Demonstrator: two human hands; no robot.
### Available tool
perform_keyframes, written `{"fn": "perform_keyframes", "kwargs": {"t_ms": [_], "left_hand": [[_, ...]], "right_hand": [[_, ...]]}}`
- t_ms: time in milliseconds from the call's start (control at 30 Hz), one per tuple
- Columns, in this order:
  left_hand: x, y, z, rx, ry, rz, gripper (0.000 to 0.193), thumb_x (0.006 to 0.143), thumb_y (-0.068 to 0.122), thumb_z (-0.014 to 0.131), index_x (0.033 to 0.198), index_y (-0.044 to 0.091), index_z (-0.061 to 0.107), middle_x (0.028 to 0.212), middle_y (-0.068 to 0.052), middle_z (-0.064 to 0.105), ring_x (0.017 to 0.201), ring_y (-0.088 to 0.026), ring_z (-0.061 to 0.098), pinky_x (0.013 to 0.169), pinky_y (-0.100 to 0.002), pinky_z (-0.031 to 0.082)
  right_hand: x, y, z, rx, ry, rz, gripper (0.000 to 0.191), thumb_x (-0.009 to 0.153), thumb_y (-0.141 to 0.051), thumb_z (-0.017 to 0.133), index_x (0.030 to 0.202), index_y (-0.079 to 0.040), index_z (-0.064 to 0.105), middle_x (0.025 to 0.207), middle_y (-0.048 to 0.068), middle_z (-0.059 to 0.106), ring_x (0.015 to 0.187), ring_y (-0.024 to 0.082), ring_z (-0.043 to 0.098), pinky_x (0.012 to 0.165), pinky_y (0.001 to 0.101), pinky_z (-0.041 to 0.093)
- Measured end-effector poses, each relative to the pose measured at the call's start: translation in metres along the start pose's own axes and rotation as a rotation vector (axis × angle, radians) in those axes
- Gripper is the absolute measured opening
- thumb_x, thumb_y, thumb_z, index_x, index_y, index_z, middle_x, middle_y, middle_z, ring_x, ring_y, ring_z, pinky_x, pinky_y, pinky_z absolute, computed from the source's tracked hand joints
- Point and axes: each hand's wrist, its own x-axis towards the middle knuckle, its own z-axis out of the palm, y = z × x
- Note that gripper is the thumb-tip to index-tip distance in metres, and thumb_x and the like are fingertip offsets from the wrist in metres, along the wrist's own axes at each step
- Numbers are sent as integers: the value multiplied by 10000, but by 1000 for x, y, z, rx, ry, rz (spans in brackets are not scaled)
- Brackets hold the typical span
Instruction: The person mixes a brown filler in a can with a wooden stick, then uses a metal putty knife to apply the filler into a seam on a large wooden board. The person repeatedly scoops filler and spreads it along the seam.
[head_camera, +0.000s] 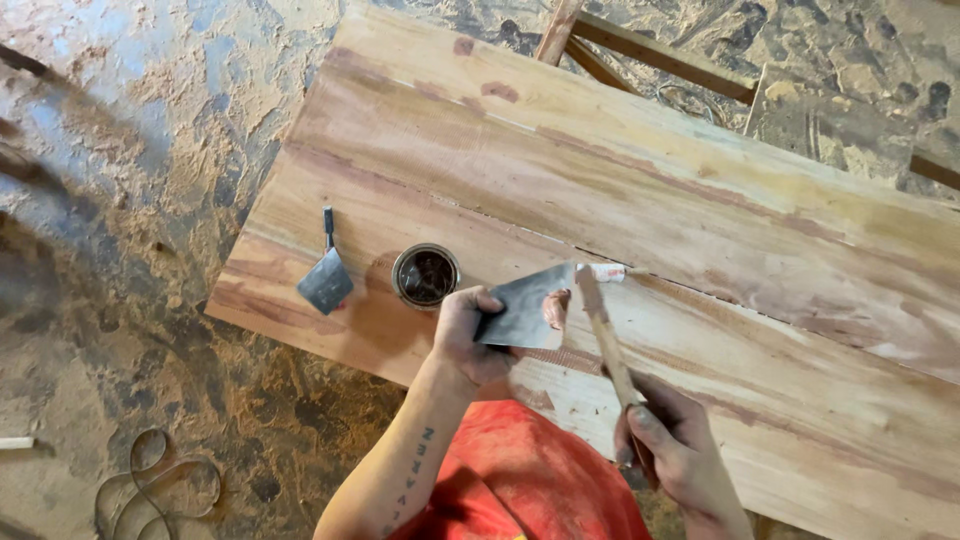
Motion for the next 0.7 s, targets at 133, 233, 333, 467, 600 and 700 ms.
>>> {"fn": "perform_keyframes", "kwargs": {"t_ms": [133, 233, 333, 467, 600, 700], "left_hand": [[1, -8, 9, -37, 23, -56, 436, 709, 118, 523, 1085, -66, 643, 959, -166, 741, 799, -285, 747, 725, -386, 637], [-1, -10, 9, -71, 44, -46, 408, 727, 121, 518, 1083, -47, 628, 972, -159, 737, 809, -289, 747, 753, -397, 637], [-2, -9, 4, -73, 23, -31, 368, 752, 126, 528, 1071, -26, 630, 959, -149, 739, 796, -285, 743, 713, -395, 623], [-1, -6, -1, -68, 10, -45, 395, 741, 130, 518, 1077, -38, 640, 948, -146, 737, 775, -277, 734, 685, -383, 615], [-4, 0, 4, -20, 35, -50, 419, 725, 150, 517, 1085, -31, 632, 938, -144, 733, 768, -274, 732, 677, -389, 611], [-14, 10, 9, -135, -172, -63, 399, 802, 124, 536, 1140, -67, 626, 974, -172, 736, 791, -281, 731, 602, -366, 596]], "right_hand": [[3, 7, 10, -68, 10, 28, 653, 912, -273, 629, 1511, -48, 499, 577, 42, 587, 411, 102, 451, 372, 271, 376], [-4, 7, 8, -96, 0, 88, 645, 921, -288, 626, 1511, -51, 516, 533, 18, 509, 398, 103, 440, 369, 278, 382], [-10, 4, -2, -129, -45, 109, 644, 917, -283, 627, 1506, -48, 515, 538, 13, 510, 412, 102, 433, 389, 273, 382], [-20, 2, -13, -194, -37, 174, 643, 907, -250, 628, 1511, -62, 513, 541, 4, 503, 441, 104, 425, 409, 274, 369], [-24, -3, -17, -299, -80, 97, 601, 927, -239, 607, 1495, -62, 525, 511, -8, 499, 430, 90, 432, 405, 272, 381], [-26, -12, -16, -398, -116, 248, 611, 913, -230, 629, 1510, -128, 554, 545, -25, 435, 461, 95, 375, 423, 276, 324]]}}
